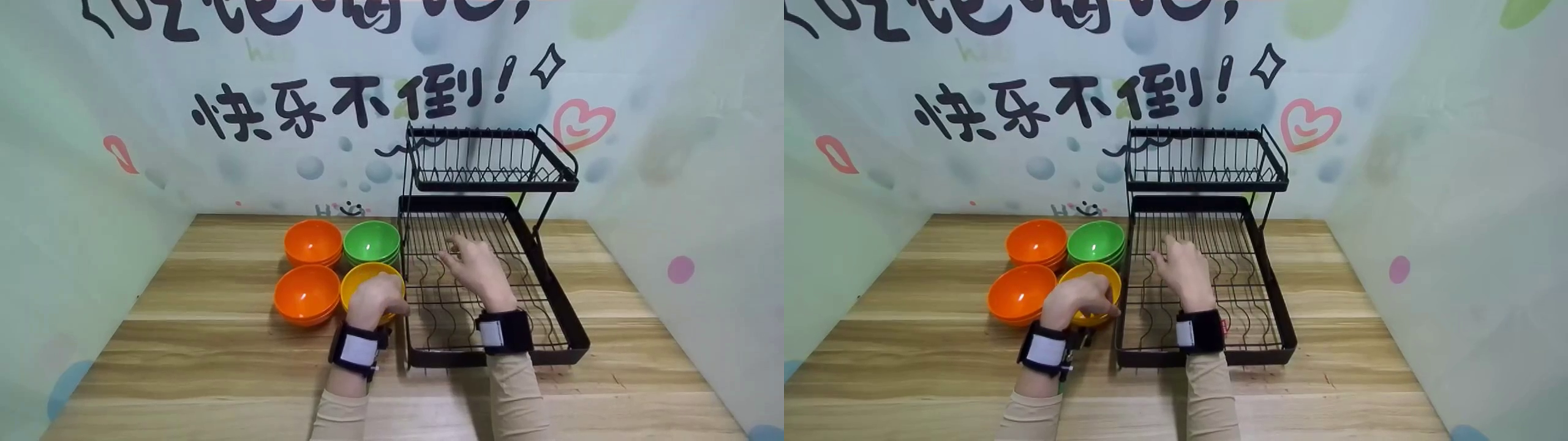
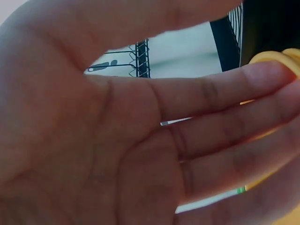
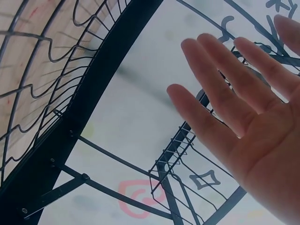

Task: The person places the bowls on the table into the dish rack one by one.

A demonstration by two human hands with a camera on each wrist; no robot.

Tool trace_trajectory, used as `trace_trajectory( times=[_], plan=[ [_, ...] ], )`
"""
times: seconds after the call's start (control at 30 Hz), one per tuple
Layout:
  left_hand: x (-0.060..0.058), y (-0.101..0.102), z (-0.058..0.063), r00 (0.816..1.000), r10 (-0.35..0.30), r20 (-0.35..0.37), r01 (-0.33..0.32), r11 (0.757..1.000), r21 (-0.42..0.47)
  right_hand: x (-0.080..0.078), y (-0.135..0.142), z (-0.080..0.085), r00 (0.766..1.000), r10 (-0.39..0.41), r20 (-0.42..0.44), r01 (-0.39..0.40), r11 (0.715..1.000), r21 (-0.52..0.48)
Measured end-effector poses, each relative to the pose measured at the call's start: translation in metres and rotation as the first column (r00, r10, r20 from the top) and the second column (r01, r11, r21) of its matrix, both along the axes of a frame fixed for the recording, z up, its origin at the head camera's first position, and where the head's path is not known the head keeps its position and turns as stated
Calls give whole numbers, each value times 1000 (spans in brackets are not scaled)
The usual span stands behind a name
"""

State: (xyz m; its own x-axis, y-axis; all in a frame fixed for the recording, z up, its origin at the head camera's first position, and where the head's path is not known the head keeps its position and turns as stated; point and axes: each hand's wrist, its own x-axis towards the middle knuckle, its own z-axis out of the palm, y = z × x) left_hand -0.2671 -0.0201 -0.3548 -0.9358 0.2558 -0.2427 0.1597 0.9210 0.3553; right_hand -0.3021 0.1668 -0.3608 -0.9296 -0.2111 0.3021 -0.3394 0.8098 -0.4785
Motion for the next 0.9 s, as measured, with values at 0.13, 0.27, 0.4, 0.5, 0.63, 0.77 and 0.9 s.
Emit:
trace_trajectory(
  times=[0.13, 0.27, 0.4, 0.5, 0.63, 0.77, 0.9],
  plan=[
    [-2, 3, -1, 999, -31, 20, 31, 999, -29, 1, -1, 1, 999, 11, 36, -11, 1000, 0],
    [-1, 9, -7, 998, -21, -62, 16, 998, -67, 1, -2, 1, 998, 42, 53, -42, 999, 0],
    [1, 14, -18, 975, 2, -224, -19, 997, -75, 2, -3, 1, 996, 74, 52, -74, 997, 0],
    [2, 16, -22, 957, 11, -290, -33, 997, -73, 2, -4, 1, 994, 92, 64, -90, 996, -19],
    [-1, 16, -19, 971, 6, -240, -27, 996, -86, 3, -5, 2, 992, 103, 74, -100, 994, -42],
    [-4, 15, -14, 982, -9, -187, -9, 995, -95, 3, -5, 2, 991, 106, 78, -103, 994, -39],
    [-4, 13, -12, 981, -22, -190, 6, 996, -87, 3, -5, 2, 990, 115, 88, -111, 993, -42]
  ],
)
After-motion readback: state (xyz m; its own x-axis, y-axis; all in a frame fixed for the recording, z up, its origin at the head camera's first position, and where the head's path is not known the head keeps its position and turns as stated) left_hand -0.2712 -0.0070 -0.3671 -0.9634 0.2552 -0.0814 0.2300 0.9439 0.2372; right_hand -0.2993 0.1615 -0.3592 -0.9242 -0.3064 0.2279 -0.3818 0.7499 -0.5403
